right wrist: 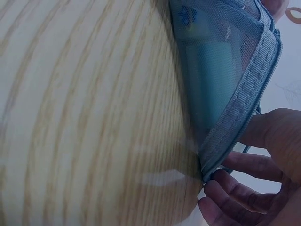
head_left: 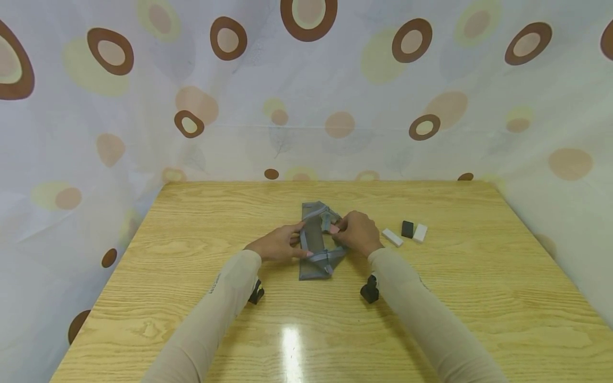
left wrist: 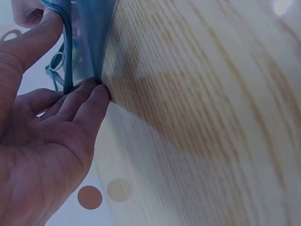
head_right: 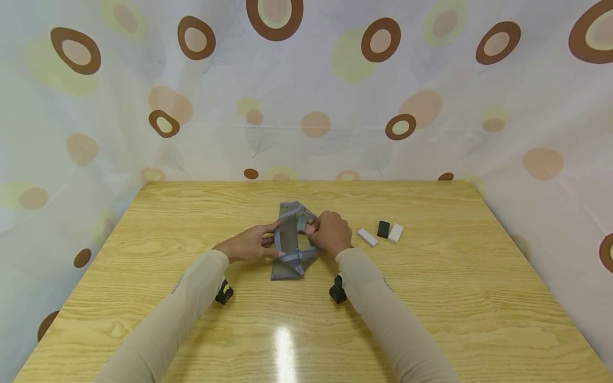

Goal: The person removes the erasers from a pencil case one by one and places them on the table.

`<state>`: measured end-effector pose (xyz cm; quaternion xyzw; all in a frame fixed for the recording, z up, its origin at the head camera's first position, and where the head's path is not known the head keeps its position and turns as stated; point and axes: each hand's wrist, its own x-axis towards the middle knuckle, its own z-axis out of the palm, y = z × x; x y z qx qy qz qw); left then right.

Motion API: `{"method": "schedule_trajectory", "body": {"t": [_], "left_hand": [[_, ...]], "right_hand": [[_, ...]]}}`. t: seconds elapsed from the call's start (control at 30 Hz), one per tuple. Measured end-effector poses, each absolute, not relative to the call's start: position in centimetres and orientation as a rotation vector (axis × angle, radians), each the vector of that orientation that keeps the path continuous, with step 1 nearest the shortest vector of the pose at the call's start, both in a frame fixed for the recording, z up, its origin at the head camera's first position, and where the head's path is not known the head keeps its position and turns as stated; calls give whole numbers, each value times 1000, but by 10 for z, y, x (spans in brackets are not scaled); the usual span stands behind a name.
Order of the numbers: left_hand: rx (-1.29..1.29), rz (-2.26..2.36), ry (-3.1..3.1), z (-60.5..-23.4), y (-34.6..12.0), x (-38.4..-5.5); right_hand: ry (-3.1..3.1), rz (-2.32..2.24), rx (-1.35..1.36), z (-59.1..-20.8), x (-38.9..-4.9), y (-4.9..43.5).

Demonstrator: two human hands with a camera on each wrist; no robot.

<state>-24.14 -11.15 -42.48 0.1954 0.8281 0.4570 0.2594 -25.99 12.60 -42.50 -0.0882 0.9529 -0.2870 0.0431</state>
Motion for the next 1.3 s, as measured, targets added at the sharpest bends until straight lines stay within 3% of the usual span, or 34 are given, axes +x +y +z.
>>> {"method": "schedule_trajectory", "body": {"t": [1.3], "left_hand": [[520,1253,2233,-427,-111,-244]], "right_hand": [[2962,-850,-304,-408,-256,131]]}}
